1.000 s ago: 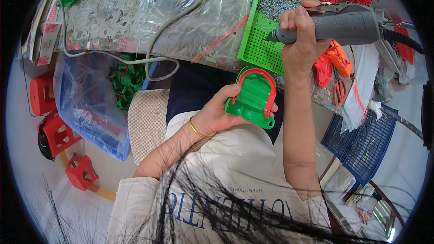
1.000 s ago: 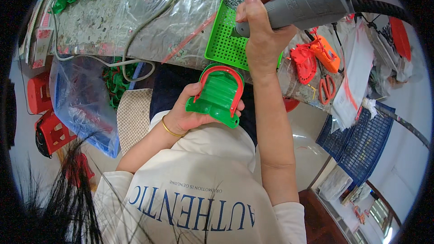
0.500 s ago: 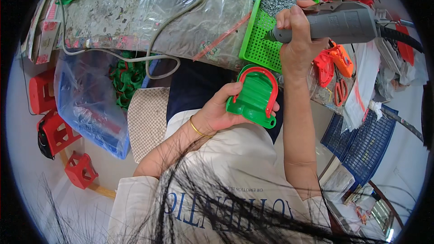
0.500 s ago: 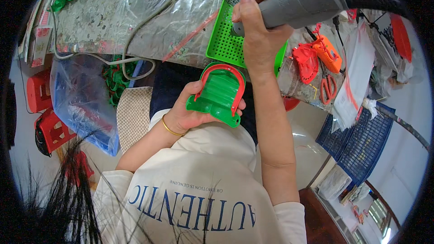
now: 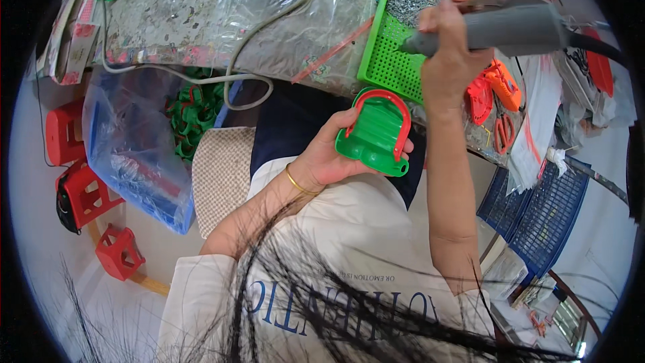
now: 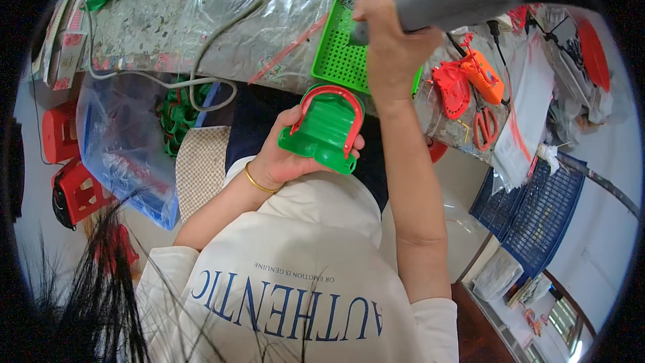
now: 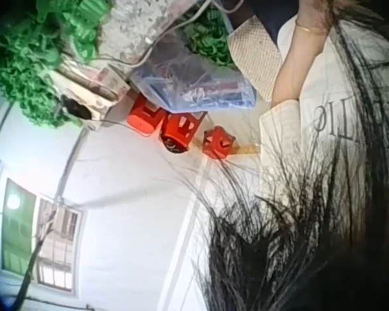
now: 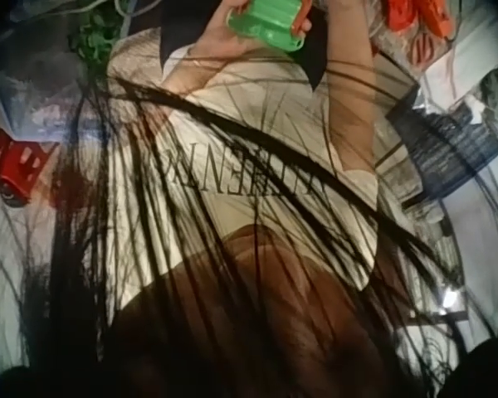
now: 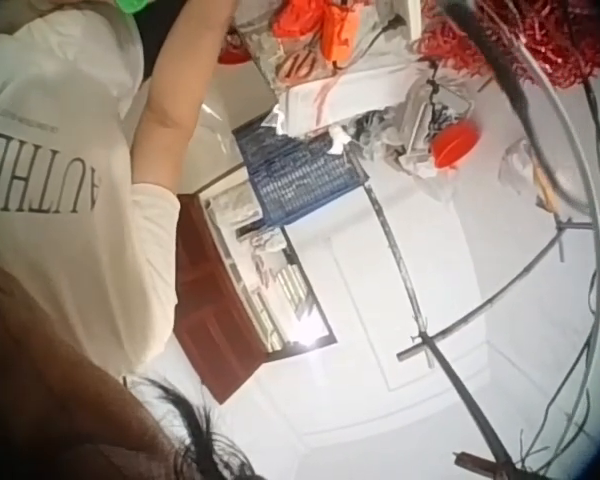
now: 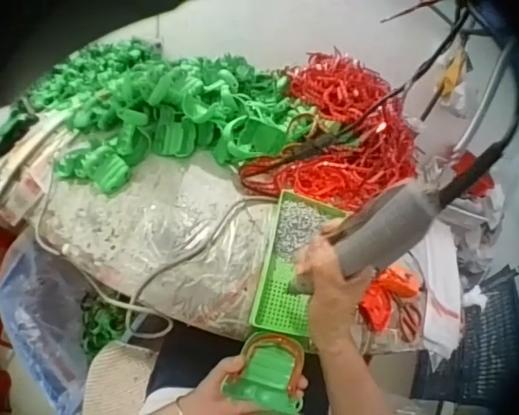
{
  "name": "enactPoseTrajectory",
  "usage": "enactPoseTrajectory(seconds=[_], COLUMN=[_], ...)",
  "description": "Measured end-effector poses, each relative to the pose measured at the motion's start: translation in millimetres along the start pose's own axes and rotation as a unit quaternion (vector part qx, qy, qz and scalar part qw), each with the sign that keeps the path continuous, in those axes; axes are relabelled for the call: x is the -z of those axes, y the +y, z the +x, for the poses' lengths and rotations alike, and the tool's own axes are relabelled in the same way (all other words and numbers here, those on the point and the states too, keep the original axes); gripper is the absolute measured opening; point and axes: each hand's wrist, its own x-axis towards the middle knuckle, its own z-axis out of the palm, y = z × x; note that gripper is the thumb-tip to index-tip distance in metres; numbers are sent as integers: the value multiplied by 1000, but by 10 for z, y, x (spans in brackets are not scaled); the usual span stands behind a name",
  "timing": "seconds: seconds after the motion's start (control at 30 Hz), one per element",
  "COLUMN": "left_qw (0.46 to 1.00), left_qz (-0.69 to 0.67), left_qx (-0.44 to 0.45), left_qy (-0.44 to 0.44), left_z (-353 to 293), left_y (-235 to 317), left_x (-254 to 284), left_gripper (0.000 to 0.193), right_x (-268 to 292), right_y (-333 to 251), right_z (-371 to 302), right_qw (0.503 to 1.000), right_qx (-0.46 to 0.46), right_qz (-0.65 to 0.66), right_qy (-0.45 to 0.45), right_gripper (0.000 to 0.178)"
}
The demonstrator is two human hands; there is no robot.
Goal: Assembling green plastic toy components using an electric tool at a factory workbench.
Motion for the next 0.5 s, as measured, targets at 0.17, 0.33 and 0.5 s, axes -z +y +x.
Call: enactPoseTrajectory(seconds=[0.17, 0.33, 0.5], left_qw=[999, 997, 999], left_qz=[-33, -38, -41], left_qx=[-4, -12, -21], left_qy=[-16, -63, -28], left_z=[-12, -1, -69], left_y=[-8, -35, -35], left_x=[-9, -23, -48], left_gripper=[64, 64, 59], right_x=[-54, -111, -247], right_y=[-496, -742, -841], right_z=[16, -292, -517], right_qw=[996, 977, 983], right_qx=[-17, -86, -119], right_qz=[72, 165, 69], right_qy=[-55, -108, -122], right_gripper=[20, 19, 24])
